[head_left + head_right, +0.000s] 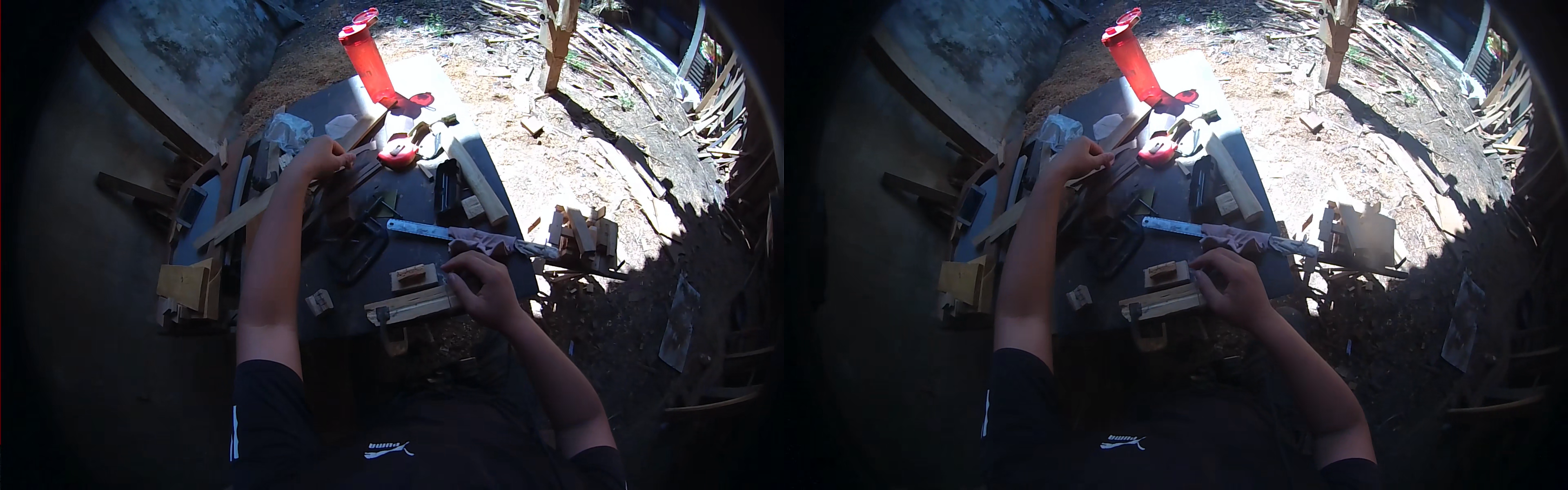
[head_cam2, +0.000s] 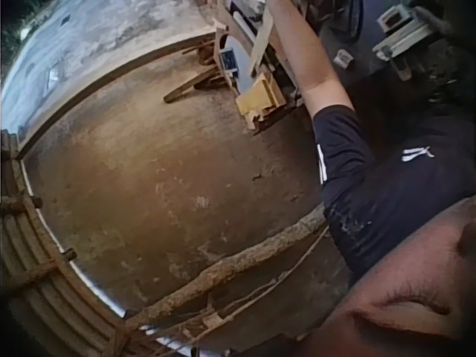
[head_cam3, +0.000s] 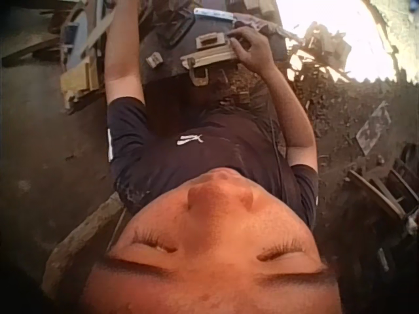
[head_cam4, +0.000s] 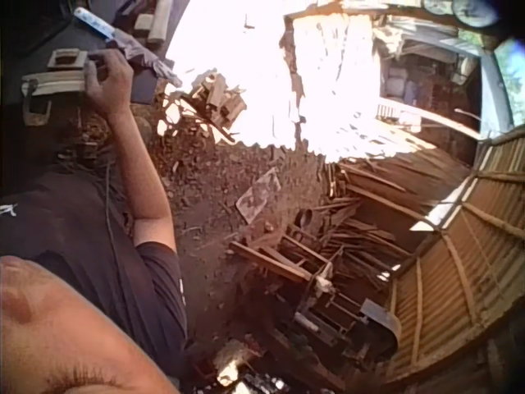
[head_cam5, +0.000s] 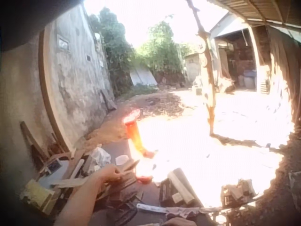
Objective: Measure and carve small wooden pieces for assembly.
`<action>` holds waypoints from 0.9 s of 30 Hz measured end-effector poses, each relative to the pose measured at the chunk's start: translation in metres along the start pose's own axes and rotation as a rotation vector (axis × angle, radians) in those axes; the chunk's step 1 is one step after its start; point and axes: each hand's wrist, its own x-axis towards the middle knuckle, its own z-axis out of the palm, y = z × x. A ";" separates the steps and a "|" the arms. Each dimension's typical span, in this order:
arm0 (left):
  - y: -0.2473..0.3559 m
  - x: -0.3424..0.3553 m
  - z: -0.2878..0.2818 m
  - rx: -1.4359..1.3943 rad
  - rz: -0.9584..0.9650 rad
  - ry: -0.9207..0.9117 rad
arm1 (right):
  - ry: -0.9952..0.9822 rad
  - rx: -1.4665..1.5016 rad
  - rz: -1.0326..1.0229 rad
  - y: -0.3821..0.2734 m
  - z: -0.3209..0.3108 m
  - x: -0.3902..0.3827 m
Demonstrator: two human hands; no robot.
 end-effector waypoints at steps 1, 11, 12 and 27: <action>-0.017 0.013 0.001 -0.024 0.086 0.148 | -0.008 0.002 -0.002 -0.003 0.002 0.001; -0.033 0.086 0.013 -0.040 0.284 0.271 | 0.010 -0.040 0.036 -0.007 -0.001 -0.004; -0.022 0.091 0.017 0.031 0.306 0.233 | 0.013 -0.045 0.064 -0.006 -0.001 -0.003; -0.011 0.131 0.030 0.252 -0.027 0.178 | -0.001 -0.047 0.049 -0.008 0.001 0.005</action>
